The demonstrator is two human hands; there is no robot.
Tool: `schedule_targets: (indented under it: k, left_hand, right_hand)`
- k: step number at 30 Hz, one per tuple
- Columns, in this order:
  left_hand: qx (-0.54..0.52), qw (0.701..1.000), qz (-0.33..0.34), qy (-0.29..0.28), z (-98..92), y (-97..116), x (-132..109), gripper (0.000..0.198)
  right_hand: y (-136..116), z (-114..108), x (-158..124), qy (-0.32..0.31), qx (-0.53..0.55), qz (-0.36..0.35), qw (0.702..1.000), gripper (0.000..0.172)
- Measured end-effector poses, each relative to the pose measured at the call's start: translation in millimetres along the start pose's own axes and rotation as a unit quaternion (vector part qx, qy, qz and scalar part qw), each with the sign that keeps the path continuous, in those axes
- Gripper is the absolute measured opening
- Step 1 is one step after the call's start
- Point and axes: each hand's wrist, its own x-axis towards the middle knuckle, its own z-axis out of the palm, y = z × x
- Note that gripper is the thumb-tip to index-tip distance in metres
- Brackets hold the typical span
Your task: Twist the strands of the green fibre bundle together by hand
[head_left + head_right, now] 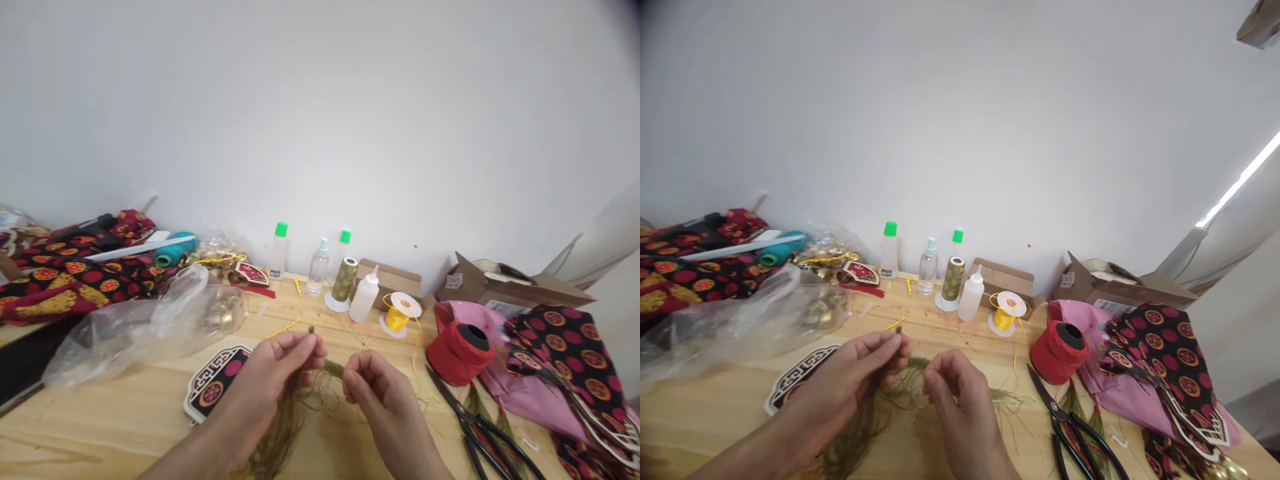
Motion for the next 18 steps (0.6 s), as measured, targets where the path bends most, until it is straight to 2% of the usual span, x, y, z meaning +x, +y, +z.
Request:
schedule_targets:
  k: [4,8,13,18]
  left_hand:
    - [0.008,0.999,-0.034,-0.021,6.3,-15,-4,0.018]
    - [-0.012,0.999,-0.051,-0.016,9.2,-19,-7,0.018]
    - [-0.058,0.995,-0.084,0.009,11.0,-20,-5,0.013]
    - [-0.07,0.994,-0.083,0.029,10.5,-21,-4,0.008]
  right_hand:
    - [-2,4,-2,0.06,-0.018,-0.025,0.998,0.013]
    - [-3,5,-2,0.098,-0.03,-0.038,0.994,0.013]
    - [-1,5,0,0.104,-0.049,-0.047,0.992,0.011]
    - [1,7,-1,0.099,-0.055,-0.068,0.991,0.008]
